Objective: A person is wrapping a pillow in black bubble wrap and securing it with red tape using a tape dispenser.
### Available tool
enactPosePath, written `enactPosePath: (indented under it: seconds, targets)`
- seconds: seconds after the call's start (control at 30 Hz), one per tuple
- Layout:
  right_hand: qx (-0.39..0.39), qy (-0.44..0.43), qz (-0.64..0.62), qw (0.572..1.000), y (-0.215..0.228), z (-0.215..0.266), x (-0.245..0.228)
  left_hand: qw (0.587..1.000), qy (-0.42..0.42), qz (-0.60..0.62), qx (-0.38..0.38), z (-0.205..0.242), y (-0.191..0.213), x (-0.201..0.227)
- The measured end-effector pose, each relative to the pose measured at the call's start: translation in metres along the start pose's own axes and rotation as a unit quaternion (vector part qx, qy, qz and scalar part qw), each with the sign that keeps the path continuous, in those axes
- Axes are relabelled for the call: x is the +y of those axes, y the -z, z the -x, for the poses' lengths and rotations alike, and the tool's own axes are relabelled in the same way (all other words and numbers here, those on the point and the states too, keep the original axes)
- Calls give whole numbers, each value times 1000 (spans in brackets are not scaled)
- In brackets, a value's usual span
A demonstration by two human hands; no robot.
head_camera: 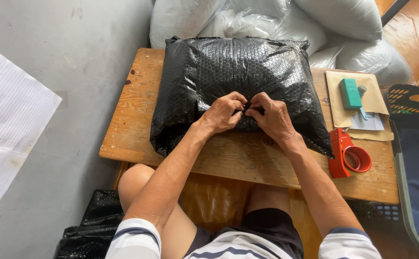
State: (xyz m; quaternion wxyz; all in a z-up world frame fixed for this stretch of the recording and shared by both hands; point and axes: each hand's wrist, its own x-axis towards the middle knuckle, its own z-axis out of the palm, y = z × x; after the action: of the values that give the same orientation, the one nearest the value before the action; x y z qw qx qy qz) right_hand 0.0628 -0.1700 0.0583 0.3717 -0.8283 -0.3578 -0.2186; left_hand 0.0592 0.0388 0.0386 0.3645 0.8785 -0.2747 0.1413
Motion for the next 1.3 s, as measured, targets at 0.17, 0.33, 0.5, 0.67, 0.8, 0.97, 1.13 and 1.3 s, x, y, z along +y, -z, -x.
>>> enactPosePath:
  seconds: [0.17, 0.33, 0.5, 0.67, 0.8, 0.97, 1.13, 1.3]
  targets:
    - [8, -5, 14, 1000, -4, 4, 4, 1000, 28, 10, -8, -6, -9, -16]
    - [38, -4, 97, 995, -9, 7, 5, 997, 76, -18, -26, -8, -10, -7]
    - [57, -43, 27, 997, -9, 3, 9, 974, 10, -228, 0, -9, -27, -5]
    - [25, -12, 4, 1000, 0, 6, 9, 963, -18, -269, 14, -1, -36, -14]
    - [16, 5, 15, 1000, 1, 9, 14, 962, -11, -272, -7, 3, -33, -8]
    - [16, 18, 26, 999, 2, 7, 12, 972, 14, -234, -31, 3, -23, 7]
    - [14, -4, -3, 1000, 3, 6, 14, 981, 36, -190, -20, -6, -31, -13]
    - [13, -10, 6, 1000, 3, 6, 10, 989, 54, -137, -21, -8, -29, -14]
